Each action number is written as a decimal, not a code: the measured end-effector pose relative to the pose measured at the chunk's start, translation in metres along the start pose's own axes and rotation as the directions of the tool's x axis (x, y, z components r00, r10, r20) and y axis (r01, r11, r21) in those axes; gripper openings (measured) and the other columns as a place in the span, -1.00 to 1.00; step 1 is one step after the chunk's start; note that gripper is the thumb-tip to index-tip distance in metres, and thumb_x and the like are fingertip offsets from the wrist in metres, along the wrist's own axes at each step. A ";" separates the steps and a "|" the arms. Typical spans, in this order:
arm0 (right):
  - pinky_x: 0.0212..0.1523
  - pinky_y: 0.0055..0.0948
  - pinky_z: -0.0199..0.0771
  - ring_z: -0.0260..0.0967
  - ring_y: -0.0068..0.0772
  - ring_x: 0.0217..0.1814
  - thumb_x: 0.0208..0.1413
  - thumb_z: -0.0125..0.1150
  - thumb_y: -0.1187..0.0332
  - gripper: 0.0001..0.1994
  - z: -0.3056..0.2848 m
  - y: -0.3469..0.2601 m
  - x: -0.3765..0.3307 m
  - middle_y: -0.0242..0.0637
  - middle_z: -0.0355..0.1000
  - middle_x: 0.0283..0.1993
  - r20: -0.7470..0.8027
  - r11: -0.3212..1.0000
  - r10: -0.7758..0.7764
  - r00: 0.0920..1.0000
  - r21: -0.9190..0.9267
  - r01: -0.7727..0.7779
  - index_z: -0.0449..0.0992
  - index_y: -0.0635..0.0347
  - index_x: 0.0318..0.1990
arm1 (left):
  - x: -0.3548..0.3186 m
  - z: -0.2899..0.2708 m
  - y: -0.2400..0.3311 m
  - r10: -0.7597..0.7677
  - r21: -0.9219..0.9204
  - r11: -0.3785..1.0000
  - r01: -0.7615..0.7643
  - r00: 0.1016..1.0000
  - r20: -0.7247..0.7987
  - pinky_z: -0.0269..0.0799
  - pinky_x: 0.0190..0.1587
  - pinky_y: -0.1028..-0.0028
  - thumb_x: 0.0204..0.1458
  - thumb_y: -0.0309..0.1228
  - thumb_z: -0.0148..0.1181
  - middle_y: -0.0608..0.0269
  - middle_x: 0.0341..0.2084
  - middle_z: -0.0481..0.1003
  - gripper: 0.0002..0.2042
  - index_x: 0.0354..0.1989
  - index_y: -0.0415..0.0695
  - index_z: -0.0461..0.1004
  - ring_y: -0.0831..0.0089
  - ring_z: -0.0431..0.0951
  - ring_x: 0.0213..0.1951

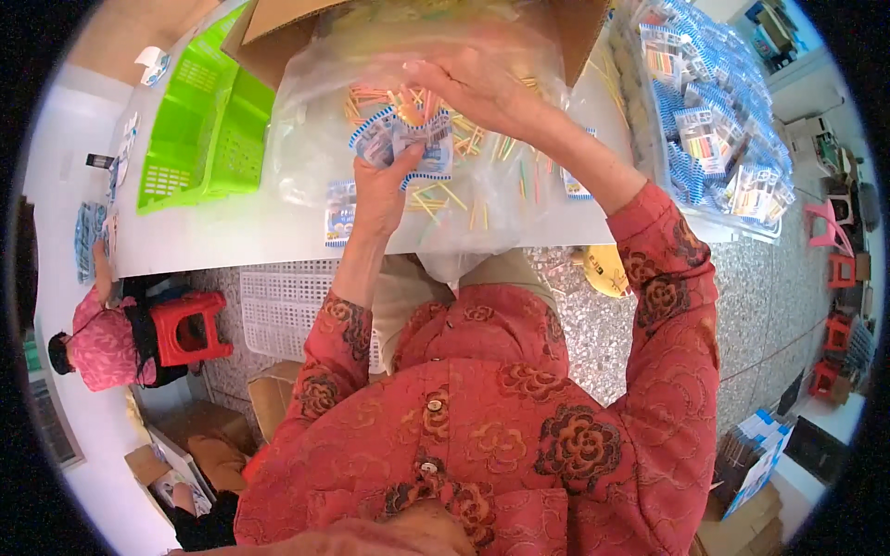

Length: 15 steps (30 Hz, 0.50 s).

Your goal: Manually filling small blue and white packets with wooden sticks and organizing them.

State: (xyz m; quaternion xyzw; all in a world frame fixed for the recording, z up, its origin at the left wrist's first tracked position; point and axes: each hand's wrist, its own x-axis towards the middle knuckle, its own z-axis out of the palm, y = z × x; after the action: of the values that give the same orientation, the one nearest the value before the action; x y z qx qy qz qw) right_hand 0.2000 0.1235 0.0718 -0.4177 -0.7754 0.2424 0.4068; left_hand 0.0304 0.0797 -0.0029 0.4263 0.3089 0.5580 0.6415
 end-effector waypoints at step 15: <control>-0.13 -0.42 0.33 0.35 -0.44 -0.16 0.26 -0.17 0.16 -0.63 0.016 -0.007 -0.017 -0.31 0.43 -0.25 0.066 0.958 0.133 0.989 0.247 -0.145 0.44 0.32 -0.18 | -0.006 0.015 0.013 -0.029 -0.086 0.996 0.020 0.994 -0.109 0.42 -0.23 0.56 0.07 -0.43 0.13 0.35 -0.32 0.53 -0.84 -0.20 -0.19 0.49 0.62 0.49 -0.30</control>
State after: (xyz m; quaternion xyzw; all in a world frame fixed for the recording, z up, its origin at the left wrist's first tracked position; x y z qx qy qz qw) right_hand 0.1888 0.1042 0.0607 -0.4102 -0.7170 0.3767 0.4192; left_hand 0.0365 0.0711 0.0153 0.3633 0.3251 0.5855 0.6477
